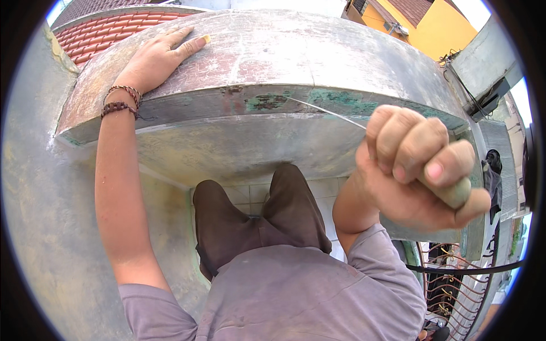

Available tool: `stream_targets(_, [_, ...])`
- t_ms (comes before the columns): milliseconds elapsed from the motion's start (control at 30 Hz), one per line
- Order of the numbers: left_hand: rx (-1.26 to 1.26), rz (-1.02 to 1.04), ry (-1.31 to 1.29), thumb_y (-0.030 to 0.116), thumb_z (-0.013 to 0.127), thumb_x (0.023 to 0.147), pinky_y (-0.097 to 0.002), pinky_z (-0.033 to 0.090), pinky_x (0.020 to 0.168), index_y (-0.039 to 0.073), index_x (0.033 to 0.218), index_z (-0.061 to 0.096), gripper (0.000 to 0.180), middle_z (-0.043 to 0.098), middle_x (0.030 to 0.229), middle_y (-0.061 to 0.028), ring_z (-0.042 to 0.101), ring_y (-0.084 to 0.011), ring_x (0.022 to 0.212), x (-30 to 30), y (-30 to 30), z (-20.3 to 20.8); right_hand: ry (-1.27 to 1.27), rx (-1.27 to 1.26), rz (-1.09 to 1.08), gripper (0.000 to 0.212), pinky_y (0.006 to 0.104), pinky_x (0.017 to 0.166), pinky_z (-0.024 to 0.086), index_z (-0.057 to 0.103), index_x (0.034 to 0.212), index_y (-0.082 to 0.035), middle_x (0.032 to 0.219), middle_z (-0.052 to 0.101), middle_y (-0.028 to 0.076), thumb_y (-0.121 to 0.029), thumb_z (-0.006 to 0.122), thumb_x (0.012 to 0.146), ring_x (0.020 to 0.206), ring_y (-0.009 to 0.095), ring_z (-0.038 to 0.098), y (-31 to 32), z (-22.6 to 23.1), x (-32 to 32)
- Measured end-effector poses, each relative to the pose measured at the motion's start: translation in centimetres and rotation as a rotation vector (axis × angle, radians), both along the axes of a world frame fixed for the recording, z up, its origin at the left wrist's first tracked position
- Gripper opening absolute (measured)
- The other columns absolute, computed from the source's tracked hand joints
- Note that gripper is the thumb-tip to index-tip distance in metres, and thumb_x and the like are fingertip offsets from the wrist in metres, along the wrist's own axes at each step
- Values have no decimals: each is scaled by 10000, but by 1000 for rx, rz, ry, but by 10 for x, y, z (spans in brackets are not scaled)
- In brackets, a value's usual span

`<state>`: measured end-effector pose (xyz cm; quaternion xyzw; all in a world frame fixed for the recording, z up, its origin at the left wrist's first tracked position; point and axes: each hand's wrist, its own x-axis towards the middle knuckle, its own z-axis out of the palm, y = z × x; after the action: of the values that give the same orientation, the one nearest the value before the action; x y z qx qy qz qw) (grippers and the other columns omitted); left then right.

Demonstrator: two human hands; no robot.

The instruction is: The person carries a blue plastic stool and a scraper to a balcony, places the stool, and scrapes old paint from a concrete ledge. The person repeatedly scrapes along the ledge surface, removing flakes of paint.

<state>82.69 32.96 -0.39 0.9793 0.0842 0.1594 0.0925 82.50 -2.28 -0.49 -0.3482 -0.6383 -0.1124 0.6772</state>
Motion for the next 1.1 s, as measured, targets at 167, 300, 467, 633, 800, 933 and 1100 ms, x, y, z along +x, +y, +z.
stream_targets(167, [-15,-23,-27,674,485,917,-417,318,1158,95,1420,520,767,475,1484,-145,396,-308,1402,2,3,0,6,8,-69,625,309,527,341,625,1085,-106,731,523,36,-609,271,975,541,141,410,11,-1,-5])
stream_targets(300, [-4,-17,-47,663,509,913,-424,342,1141,88,1389,554,748,511,1449,-157,431,-319,1376,0,4,0,-48,21,-147,589,304,522,326,637,1071,-111,724,523,35,-590,322,937,534,142,410,8,5,-18])
stream_targets(467, [-9,-32,-64,660,513,913,-426,354,1132,75,1367,573,743,539,1419,-166,455,-325,1355,0,5,-1,-8,11,-138,521,298,510,327,649,997,-115,710,525,20,-539,355,926,521,136,407,16,11,-24])
stream_targets(633, [-18,-18,-65,626,537,918,-417,371,1116,74,1365,577,711,556,1402,-172,483,-322,1335,-2,-3,4,-43,23,-98,533,317,510,331,605,1025,-85,719,519,33,-541,335,961,523,146,402,13,11,-25])
stream_targets(800, [8,-6,-77,631,520,919,-424,382,1111,45,1338,591,723,566,1378,-190,489,-334,1320,-6,1,0,-48,9,-138,575,314,519,330,599,1031,-87,711,505,28,-583,315,968,528,145,404,22,15,-26])
stream_targets(933, [0,8,-93,614,527,921,-424,405,1092,27,1311,610,710,598,1333,-198,519,-341,1289,-6,-6,6,-18,2,-123,596,310,519,329,623,1026,-95,699,510,25,-587,292,974,518,139,401,10,21,-30])
stream_targets(1100, [17,26,-115,609,535,916,-424,422,1078,18,1290,624,705,617,1304,-202,542,-341,1263,-7,-6,3,10,-26,-98,655,314,496,326,662,1052,-89,667,507,33,-602,263,979,506,141,410,11,27,-20])
